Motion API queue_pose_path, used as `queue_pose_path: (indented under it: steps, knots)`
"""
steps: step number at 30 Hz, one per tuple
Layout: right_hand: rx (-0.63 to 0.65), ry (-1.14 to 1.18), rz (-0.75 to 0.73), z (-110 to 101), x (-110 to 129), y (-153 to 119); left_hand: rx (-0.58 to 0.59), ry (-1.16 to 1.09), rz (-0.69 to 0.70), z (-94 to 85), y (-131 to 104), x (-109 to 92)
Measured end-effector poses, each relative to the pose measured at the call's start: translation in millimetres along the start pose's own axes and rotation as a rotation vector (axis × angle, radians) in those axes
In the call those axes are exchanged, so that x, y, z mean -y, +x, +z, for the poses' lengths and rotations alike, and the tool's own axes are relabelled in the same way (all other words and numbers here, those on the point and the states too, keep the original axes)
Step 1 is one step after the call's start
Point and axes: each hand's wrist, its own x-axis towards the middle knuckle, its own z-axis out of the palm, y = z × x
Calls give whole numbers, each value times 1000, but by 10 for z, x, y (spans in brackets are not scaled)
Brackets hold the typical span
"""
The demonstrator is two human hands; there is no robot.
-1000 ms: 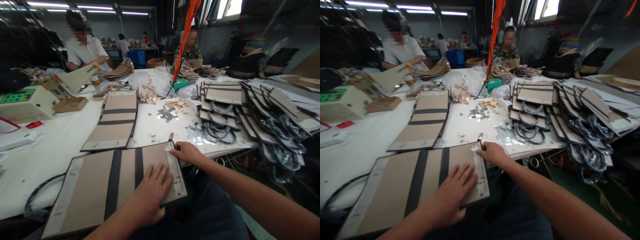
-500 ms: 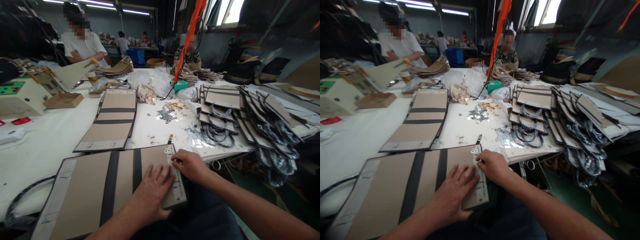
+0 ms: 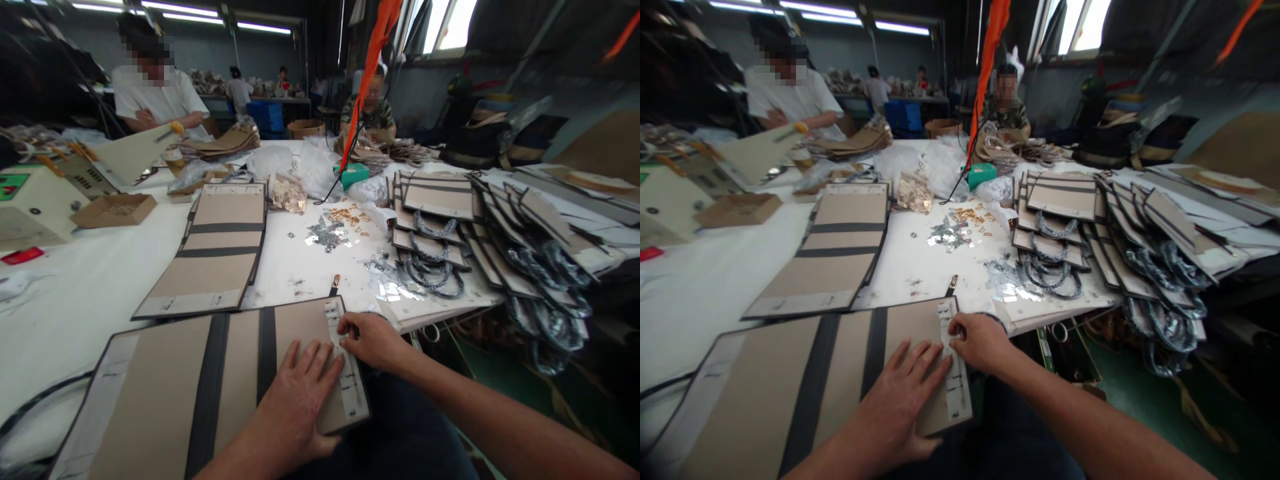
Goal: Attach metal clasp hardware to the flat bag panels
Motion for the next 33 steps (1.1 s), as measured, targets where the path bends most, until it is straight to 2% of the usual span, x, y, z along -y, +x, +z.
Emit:
queue_pose_path:
  steps: [2,4,7,10,13,15,19,22,24,26,33]
  knots:
    - [-15,1,0,-10,24,-12,7,73,25,108,-11,74]
    - [-29,-1,4,-11,37,-9,-48,204,76,271,3,185]
    - [-45,-13,4,24,43,3,-317,443,155,465,66,343]
    - [-45,-15,-4,60,40,17,-515,573,252,458,127,410]
    - [-18,17,-9,-51,-8,106,-565,604,310,354,161,426]
    - [-76,0,16,-268,-95,247,-577,600,320,330,168,440]
    - [-297,-244,193,-856,-415,666,-531,544,279,400,132,431]
    - [-317,-325,297,-1081,-683,939,-334,367,190,408,60,332]
    - [-306,-361,336,-1080,-812,1048,-189,195,130,360,15,246]
    - [-301,-382,362,-1029,-891,1106,-119,61,87,295,-13,176]
    - [-280,-364,378,-997,-1001,1188,-95,-38,36,204,-26,98]
